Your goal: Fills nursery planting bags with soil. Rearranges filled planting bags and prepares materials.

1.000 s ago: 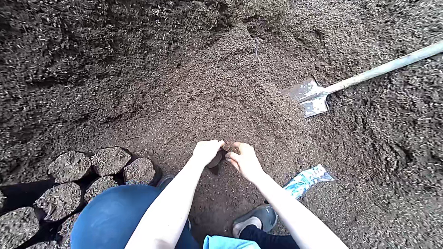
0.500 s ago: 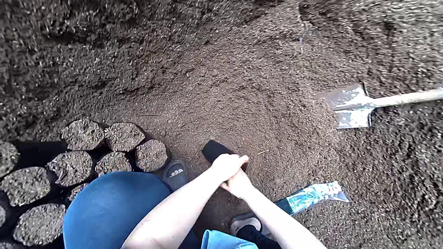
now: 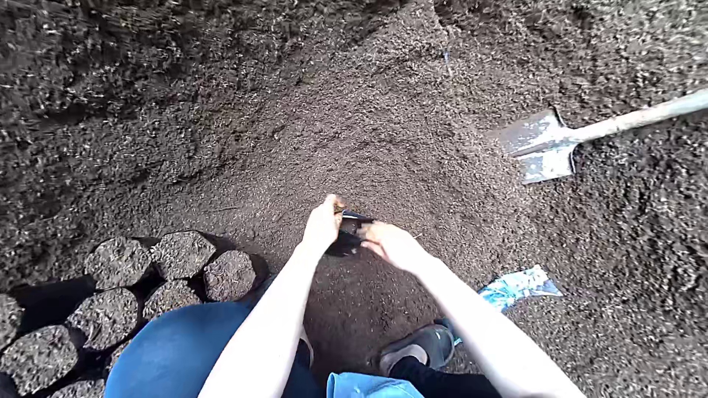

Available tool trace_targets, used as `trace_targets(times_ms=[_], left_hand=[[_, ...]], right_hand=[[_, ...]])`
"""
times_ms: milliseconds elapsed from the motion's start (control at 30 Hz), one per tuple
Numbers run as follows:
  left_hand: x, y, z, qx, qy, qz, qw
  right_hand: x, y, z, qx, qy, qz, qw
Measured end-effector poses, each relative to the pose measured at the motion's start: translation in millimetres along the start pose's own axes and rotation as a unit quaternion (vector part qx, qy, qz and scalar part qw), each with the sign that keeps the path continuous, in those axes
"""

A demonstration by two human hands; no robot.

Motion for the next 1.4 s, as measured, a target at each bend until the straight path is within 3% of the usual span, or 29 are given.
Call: trace_targets(times_ms=[67,133,200,267,367,433,533,633,700,767,867,900,1000,1067,1133,1233,1300,1400], left_hand=[[-5.1,-0.2,0.9,-0.016,-0.036,0.032,0.999],[-13.1,0.7,6.3,-0.032,-0.084,0.014,0.996],[-18.2,4.1,15.2,-0.038,-0.117,-0.038,0.992],[-19.0,8.2,22.2,-0.015,-0.157,-0.095,0.983],[-22.8,8.0,24.3,0.048,-0.219,-0.198,0.954],[-28.8,5.9,24.5,0.085,-0.262,-0.27,0.923],[-33.1,3.2,37.0,0.113,-0.304,-0.316,0.892],[-31.3,2.2,60.6,0.089,-0.3,-0.284,0.906],[-26.3,2.2,72.1,0.076,-0.266,-0.239,0.931],[-27.1,3.5,66.7,0.037,-0.237,-0.173,0.955],[-31.6,5.1,48.8,-0.032,-0.24,-0.128,0.962],[-32.0,5.6,47.5,-0.041,-0.252,-0.135,0.957],[-31.2,8.5,53.8,0.014,-0.292,-0.185,0.938],[-28.2,10.4,56.3,0.053,-0.293,-0.184,0.937],[-27.0,12.2,52.3,0.035,-0.283,-0.129,0.95],[-24.1,14.2,42.7,-0.021,-0.261,-0.056,0.963],[-21.5,16.4,41.8,-0.019,-0.256,-0.08,0.963],[-15.5,17.8,49.1,0.047,-0.307,-0.18,0.933]], right_hand=[[21.9,14.4,32.0,-0.041,-0.026,0.098,0.994],[61.2,40.2,75.8,-0.176,-0.033,0.193,0.965],[97.4,73.9,130.3,-0.337,-0.059,0.267,0.901],[111.9,97.4,181.4,-0.427,-0.136,0.313,0.837],[84.8,83.3,228.1,-0.412,-0.365,0.349,0.758],[65.2,58.7,236.1,-0.371,-0.449,0.353,0.732],[39.5,22.1,231.6,-0.318,-0.466,0.281,0.776],[4.7,-0.1,208.4,-0.253,-0.445,0.24,0.825],[-9.7,15.8,184.1,-0.238,-0.47,0.276,0.804],[-50.5,38.7,159.3,-0.282,-0.588,0.279,0.705],[-134.4,43.6,119.4,-0.254,-0.827,0.122,0.485],[-154.7,34.2,109.1,-0.222,-0.875,0.128,0.411],[-166.8,-7.4,99.0,-0.147,-0.918,0.295,0.22],[-150.6,-37.6,106.9,-0.093,-0.908,0.387,0.13],[-124.3,-59.4,120.2,-0.026,-0.899,0.43,0.082],[-92.5,-86.9,147.4,0.031,-0.891,0.449,0.055],[-88.9,-94.2,156.3,0.049,-0.89,0.449,0.056],[-91.0,-87.2,151.3,0.025,-0.889,0.452,0.063]])
Point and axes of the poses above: each hand's wrist, its own y-axis away from the middle knuckle, its own x-axis out of the back of the hand, z = x × y, the point moved 1 cm from there along -y, towards the middle knuckle, and after that the axes turned 14 degrees about -z, right-handed, at the moved point
